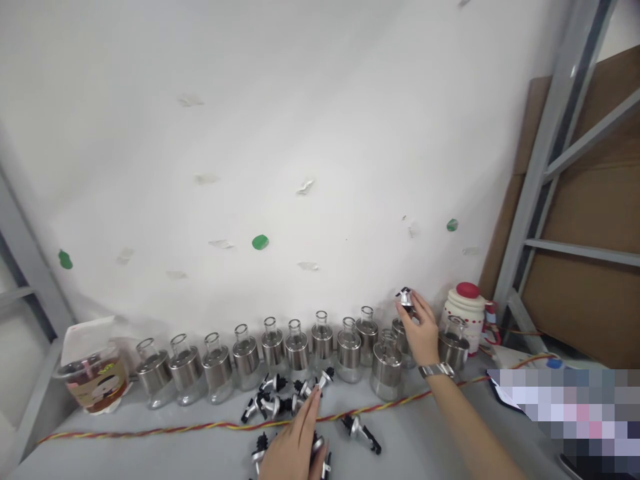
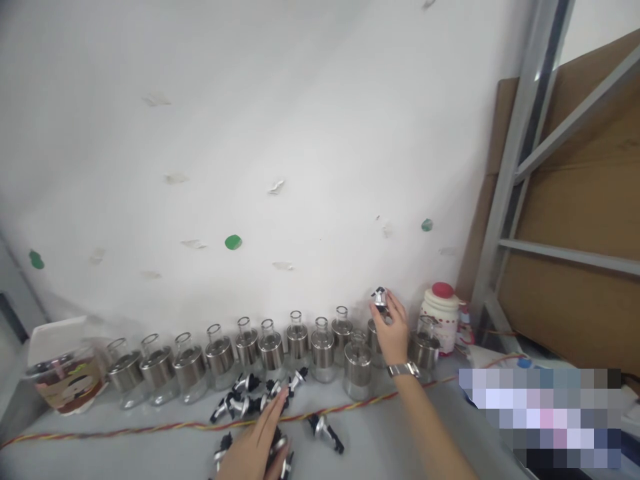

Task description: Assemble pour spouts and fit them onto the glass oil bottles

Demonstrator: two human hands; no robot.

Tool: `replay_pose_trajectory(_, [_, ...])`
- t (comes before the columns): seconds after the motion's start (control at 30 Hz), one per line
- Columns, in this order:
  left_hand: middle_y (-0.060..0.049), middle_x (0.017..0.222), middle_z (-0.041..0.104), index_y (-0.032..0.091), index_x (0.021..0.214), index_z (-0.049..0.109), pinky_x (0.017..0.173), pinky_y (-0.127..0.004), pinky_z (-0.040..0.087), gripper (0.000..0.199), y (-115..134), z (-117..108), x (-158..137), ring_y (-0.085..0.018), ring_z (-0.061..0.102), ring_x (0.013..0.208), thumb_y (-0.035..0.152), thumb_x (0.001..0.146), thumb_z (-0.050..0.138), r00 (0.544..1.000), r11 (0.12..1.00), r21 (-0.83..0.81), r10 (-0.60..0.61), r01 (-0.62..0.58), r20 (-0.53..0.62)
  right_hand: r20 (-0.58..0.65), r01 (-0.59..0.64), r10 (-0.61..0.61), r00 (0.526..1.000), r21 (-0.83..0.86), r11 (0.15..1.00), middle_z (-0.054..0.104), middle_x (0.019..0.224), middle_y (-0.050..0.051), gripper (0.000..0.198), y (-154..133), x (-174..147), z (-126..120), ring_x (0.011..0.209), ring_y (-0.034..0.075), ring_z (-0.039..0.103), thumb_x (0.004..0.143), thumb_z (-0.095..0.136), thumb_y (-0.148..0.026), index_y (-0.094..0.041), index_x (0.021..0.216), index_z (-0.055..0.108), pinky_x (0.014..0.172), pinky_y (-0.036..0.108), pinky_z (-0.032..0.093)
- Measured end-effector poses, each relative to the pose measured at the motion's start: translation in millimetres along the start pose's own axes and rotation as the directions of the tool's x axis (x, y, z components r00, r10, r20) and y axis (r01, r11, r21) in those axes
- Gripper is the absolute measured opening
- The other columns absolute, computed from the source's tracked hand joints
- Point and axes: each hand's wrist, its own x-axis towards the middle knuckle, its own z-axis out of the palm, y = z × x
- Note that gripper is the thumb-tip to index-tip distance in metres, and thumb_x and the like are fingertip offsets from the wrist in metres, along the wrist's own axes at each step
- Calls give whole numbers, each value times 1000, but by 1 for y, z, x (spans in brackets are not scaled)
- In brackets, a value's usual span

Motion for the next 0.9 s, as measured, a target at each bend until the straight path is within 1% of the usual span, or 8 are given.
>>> replay_pose_trajectory(0.13, [-4, 137, 33, 21, 138, 5, 71, -24, 48, 72, 0, 0, 0, -18, 59, 93, 16, 77, 41, 998, 1000, -16, -19, 20, 56, -13, 111, -112, 994, -92, 990, 34, 134, 12, 58, -3, -3, 3, 121, 23, 35, 78, 51, -40, -14, 128, 38, 102, 38, 28])
replay_pose_trajectory(0.23, [-2, 140, 28, 26, 137, -3, 74, -24, 48, 77, -1, 1, -1, -18, 59, 94, 14, 76, 42, 992, 998, -32, -49, 53, 117, 18, 175, -174, 984, -109, 978, 36, 134, 11, 57, -4, -5, 4, 122, 22, 34, 80, 49, -38, -16, 131, 34, 103, 39, 26])
replay_pose_trajectory(0.33, [-1, 141, 25, 28, 137, -6, 74, -25, 47, 77, -2, 1, -1, -18, 59, 92, 16, 78, 42, 985, 997, -40, -61, 68, 158, 49, 179, -174, 984, -108, 978, 34, 135, 10, 57, -5, -5, 4, 124, 22, 32, 81, 46, -38, -17, 132, 30, 104, 40, 24])
replay_pose_trajectory(0.47, [-2, 141, 25, 28, 137, -2, 73, -25, 47, 73, -2, 1, -1, -18, 60, 89, 18, 79, 41, 983, 996, -45, -67, 75, 173, 61, 114, -109, 992, -72, 991, 35, 135, 11, 56, -5, -5, 4, 124, 22, 31, 82, 45, -39, -16, 132, 32, 104, 39, 24])
replay_pose_trajectory(0.57, [-2, 141, 26, 28, 137, 2, 72, -26, 47, 71, -1, 1, -1, -19, 60, 88, 19, 79, 42, 983, 996, -41, -72, 80, 167, 60, -41, 42, 997, -19, 999, 45, 129, 12, 56, -6, -4, 5, 118, 23, 40, 79, 48, -41, -16, 128, 38, 100, 39, 29])
replay_pose_trajectory(0.7, [-2, 141, 26, 27, 138, 5, 74, -26, 47, 71, -1, 1, -1, -19, 59, 92, 17, 78, 42, 984, 996, -42, -67, 75, 165, 67, -219, 216, 974, 42, 975, 59, 109, 14, 53, -3, -3, 8, 99, 26, 54, 75, 50, -47, -14, 116, 51, 85, 40, 40])
replay_pose_trajectory(0.8, [-2, 141, 25, 26, 138, 10, 74, -27, 48, 69, -1, 1, -1, -19, 60, 91, 17, 77, 42, 982, 996, -36, -72, 79, 172, 63, -229, 225, 972, 53, 972, 66, 88, 12, 46, -2, -2, 10, 82, 23, 59, 74, 49, -48, -12, 102, 58, 74, 35, 44])
replay_pose_trajectory(0.9, [-2, 140, 27, 26, 137, 15, 73, -26, 48, 67, -1, 1, -1, -20, 60, 91, 18, 77, 43, 982, 996, -28, -75, 82, 174, 25, -217, 216, 976, 53, 975, 64, 74, 7, 42, -5, -4, 9, 67, 18, 57, 76, 47, -49, -12, 92, 59, 63, 29, 43])
